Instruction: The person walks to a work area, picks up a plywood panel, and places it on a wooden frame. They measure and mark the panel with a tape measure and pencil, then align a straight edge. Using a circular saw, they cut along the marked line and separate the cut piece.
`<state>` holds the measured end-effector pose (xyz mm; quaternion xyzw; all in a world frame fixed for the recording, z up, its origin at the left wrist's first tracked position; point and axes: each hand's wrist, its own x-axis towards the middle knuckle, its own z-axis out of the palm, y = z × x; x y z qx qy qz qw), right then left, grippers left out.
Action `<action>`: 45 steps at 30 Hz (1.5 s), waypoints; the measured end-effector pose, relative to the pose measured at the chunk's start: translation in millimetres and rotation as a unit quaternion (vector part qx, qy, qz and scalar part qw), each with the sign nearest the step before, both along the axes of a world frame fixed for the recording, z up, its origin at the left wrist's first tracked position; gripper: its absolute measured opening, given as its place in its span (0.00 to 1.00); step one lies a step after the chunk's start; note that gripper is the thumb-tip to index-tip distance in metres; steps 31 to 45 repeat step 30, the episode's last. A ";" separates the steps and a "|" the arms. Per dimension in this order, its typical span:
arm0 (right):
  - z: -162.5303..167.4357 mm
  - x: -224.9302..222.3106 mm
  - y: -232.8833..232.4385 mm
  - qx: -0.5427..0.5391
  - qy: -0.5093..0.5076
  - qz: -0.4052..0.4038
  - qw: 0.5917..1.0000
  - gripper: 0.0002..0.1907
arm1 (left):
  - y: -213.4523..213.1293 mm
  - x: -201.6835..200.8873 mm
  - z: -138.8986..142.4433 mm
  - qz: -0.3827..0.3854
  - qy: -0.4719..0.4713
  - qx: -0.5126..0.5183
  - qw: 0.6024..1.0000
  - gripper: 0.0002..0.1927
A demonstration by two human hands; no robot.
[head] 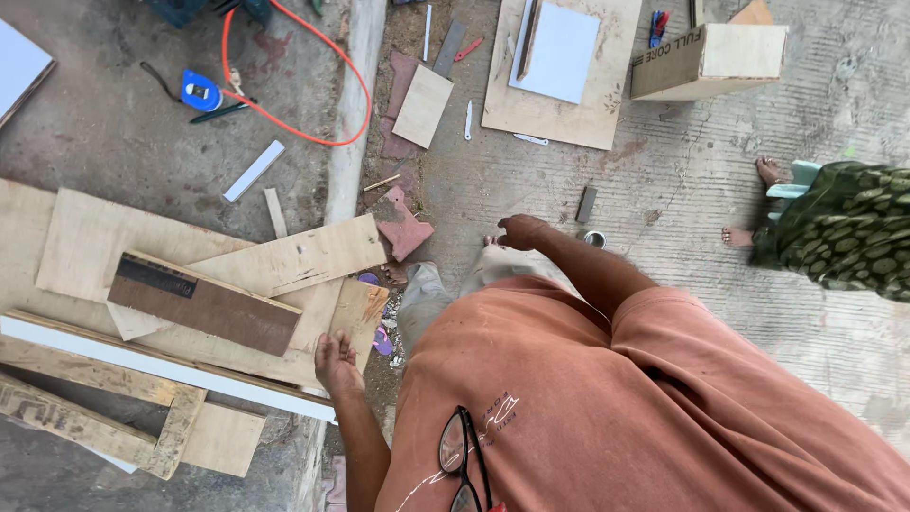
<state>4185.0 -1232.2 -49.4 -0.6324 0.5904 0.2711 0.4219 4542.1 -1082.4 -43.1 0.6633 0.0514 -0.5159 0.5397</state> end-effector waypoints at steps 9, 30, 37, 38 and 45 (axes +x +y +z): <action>-27.3 -98.2 23.2 -0.054 -0.125 -0.058 0.989 0.29 | 57.1 -113.2 -27.7 -0.377 -0.244 0.122 0.885 0.30; -42.7 -377.0 264.3 -0.089 0.037 -0.419 0.903 0.33 | -8.0 -237.2 -52.7 -0.688 -0.391 0.021 0.611 0.28; -42.7 -377.0 264.3 -0.089 0.037 -0.419 0.903 0.33 | -8.0 -237.2 -52.7 -0.688 -0.391 0.021 0.611 0.28; -42.7 -377.0 264.3 -0.089 0.037 -0.419 0.903 0.33 | -8.0 -237.2 -52.7 -0.688 -0.391 0.021 0.611 0.28; -42.7 -377.0 264.3 -0.089 0.037 -0.419 0.903 0.33 | -8.0 -237.2 -52.7 -0.688 -0.391 0.021 0.611 0.28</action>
